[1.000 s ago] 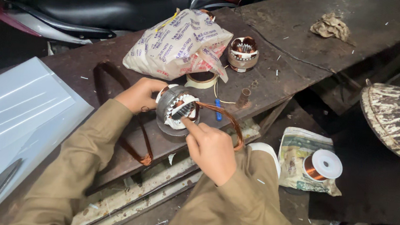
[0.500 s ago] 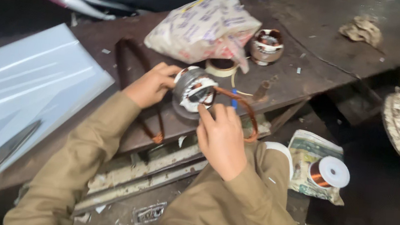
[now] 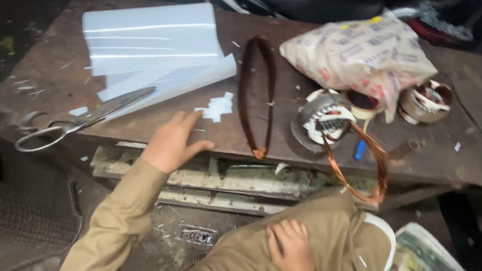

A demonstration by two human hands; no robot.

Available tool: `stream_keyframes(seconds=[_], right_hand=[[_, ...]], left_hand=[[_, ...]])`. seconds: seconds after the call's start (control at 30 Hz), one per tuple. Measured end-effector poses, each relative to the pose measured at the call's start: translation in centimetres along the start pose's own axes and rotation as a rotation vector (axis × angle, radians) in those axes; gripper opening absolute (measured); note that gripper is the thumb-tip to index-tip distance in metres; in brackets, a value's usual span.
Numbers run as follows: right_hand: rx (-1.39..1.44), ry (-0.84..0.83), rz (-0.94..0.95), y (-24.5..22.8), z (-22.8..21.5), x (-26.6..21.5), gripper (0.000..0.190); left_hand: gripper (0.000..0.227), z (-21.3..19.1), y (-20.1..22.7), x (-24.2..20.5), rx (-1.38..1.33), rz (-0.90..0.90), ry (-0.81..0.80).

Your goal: The person is winding copper wire around a motor stator by hand. They carefully thread the wire through slots in the stator, using a blue plastic tool to push the wire into place and ensure it is seated correctly. The person works on one stator at a time, with another completed stator visible on the workbench.

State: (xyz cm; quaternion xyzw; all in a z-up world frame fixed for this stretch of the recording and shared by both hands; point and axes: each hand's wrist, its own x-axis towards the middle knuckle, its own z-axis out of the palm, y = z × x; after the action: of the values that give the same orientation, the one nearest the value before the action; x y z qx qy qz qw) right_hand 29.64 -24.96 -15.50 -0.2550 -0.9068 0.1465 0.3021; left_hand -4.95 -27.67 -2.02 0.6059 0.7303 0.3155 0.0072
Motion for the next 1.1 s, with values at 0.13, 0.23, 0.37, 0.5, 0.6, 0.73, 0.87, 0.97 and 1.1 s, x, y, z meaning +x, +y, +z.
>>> stream_keyframes(seconds=[0.13, 0.23, 0.37, 0.5, 0.6, 0.73, 0.87, 0.97, 1.1], right_hand=[[0.283, -0.21, -0.047, -1.2, 0.4, -2.1, 0.008], [0.375, -0.184, -0.095, -1.2, -0.6, -2.2, 0.008], [0.034, -0.033, 0.068, 2.8, -0.7, -1.5, 0.019], [-0.03, -0.128, 0.167, 6.6, 3.0, -4.4, 0.013], [-0.261, -0.359, -0.086, 7.6, 7.2, -7.0, 0.028], [-0.013, -0.212, 0.0, 9.5, 7.6, -8.6, 0.028], [-0.27, -0.11, -0.066, 12.4, 7.2, -7.0, 0.035], [-0.267, -0.097, -0.111, 13.0, 9.4, -6.9, 0.027], [-0.207, 0.177, -0.164, 13.5, 11.5, -6.7, 0.026]], left_hand=[[0.082, 0.7, -1.3, -0.3, -0.017, 0.035, -0.029], [0.077, 0.9, -1.9, 0.0, -0.043, 0.105, -0.039], [0.057, 1.1, -2.7, -0.8, -0.189, 0.052, -0.027], [0.039, 1.3, -3.4, -1.6, -0.195, 0.242, 0.135], [0.03, 1.7, -3.6, -2.5, -0.267, 0.159, 0.157], [0.021, 2.2, -3.8, -3.0, -0.356, 0.212, 0.259], [0.016, 2.4, -3.9, -3.0, -0.415, 0.173, 0.22], [0.014, 1.9, -3.7, -3.2, -0.417, 0.182, 0.224], [0.013, 1.7, -3.4, -3.2, -0.453, 0.164, 0.222]])
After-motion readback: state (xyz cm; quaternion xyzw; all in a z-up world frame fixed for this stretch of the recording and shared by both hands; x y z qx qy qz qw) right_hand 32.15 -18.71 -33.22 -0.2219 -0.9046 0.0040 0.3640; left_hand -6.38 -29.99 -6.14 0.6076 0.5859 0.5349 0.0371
